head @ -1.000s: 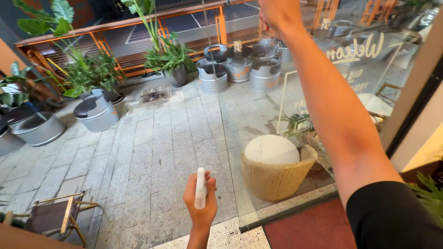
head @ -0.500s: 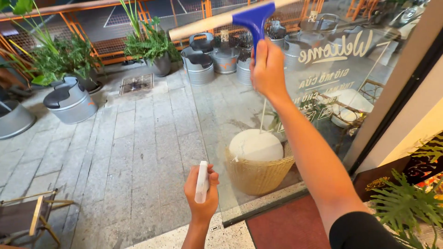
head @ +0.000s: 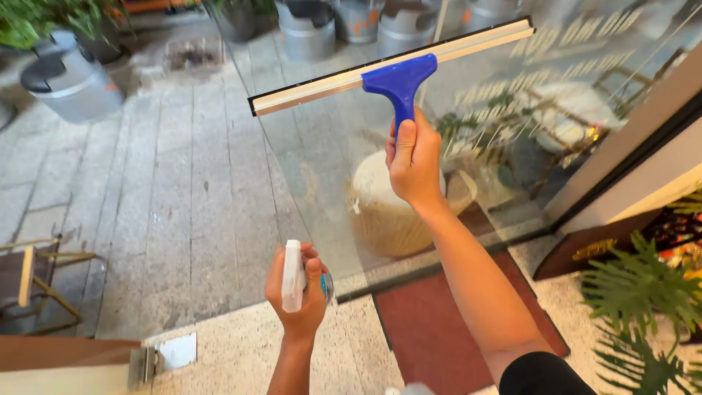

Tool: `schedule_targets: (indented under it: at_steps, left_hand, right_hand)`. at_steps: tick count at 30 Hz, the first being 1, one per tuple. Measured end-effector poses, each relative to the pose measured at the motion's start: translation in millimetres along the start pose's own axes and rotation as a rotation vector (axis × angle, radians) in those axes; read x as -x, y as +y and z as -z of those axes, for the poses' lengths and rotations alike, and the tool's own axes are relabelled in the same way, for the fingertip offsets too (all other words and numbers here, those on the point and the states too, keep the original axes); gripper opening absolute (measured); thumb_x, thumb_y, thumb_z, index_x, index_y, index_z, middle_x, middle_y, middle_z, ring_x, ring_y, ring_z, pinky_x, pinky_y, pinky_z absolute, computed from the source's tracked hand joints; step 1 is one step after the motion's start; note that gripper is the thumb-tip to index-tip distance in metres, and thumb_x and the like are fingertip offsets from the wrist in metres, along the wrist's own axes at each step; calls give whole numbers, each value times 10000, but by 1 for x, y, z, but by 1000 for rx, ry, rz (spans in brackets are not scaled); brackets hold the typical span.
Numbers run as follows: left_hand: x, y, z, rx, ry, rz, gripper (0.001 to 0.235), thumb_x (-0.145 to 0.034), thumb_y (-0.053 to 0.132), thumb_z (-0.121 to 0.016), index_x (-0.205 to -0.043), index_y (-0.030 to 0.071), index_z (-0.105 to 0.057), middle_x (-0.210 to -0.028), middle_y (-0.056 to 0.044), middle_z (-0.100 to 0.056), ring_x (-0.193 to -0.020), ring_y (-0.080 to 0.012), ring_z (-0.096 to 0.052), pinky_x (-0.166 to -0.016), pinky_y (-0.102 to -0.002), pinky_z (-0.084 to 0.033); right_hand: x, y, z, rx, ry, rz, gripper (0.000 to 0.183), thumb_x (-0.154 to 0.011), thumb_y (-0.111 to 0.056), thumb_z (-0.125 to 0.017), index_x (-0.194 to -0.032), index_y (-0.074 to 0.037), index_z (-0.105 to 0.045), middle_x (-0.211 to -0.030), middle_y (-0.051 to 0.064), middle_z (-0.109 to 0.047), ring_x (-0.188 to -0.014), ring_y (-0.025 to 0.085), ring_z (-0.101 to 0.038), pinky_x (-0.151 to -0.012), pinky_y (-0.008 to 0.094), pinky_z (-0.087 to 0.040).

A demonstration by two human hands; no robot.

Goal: Cleaning glass doors and panels using a spray bottle and a squeegee.

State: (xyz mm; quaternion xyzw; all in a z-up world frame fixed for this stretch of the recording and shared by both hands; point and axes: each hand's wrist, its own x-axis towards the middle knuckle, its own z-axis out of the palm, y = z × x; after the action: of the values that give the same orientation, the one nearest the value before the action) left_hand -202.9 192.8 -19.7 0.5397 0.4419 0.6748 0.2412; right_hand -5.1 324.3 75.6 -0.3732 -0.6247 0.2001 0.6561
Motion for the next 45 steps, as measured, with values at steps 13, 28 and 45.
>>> schedule_targets:
  at_steps: [13, 28, 45]
  left_hand:
    - [91, -168, 9, -86, -84, -5, 432, -1028, 400, -675, -1078, -28, -655, -893, -72, -654, -714, -130, -687, -660, -251, -531]
    - [220, -371, 11, -4, -156, 38, 434, -1054, 409, -667, -1117, -19, -635, -871, -63, -657, -705, -118, -657, -642, -244, -518]
    - [363, -525, 30, -349, -74, 194, 528, -1084, 498, -566, -1140, -26, -613, -801, -69, -680, -685, -133, -661, -643, -263, -494]
  right_hand:
    - [187, 188, -11, 46, -11, -68, 509, -1145, -480, -364, -974, -21, -497, -688, -16, -472, -516, 66, -491, -476, 234, -344]
    - [397, 411, -30, 76, -20, -114, 564, -1151, -487, -338, -1091, 40, -532, -677, 8, -496, -512, 89, -515, -469, 238, -362]
    - [634, 666, -33, 158, -104, -236, 531, -1136, -455, -364, -1145, 37, -562, -655, 30, -538, -528, 135, -583, -491, 281, -429]
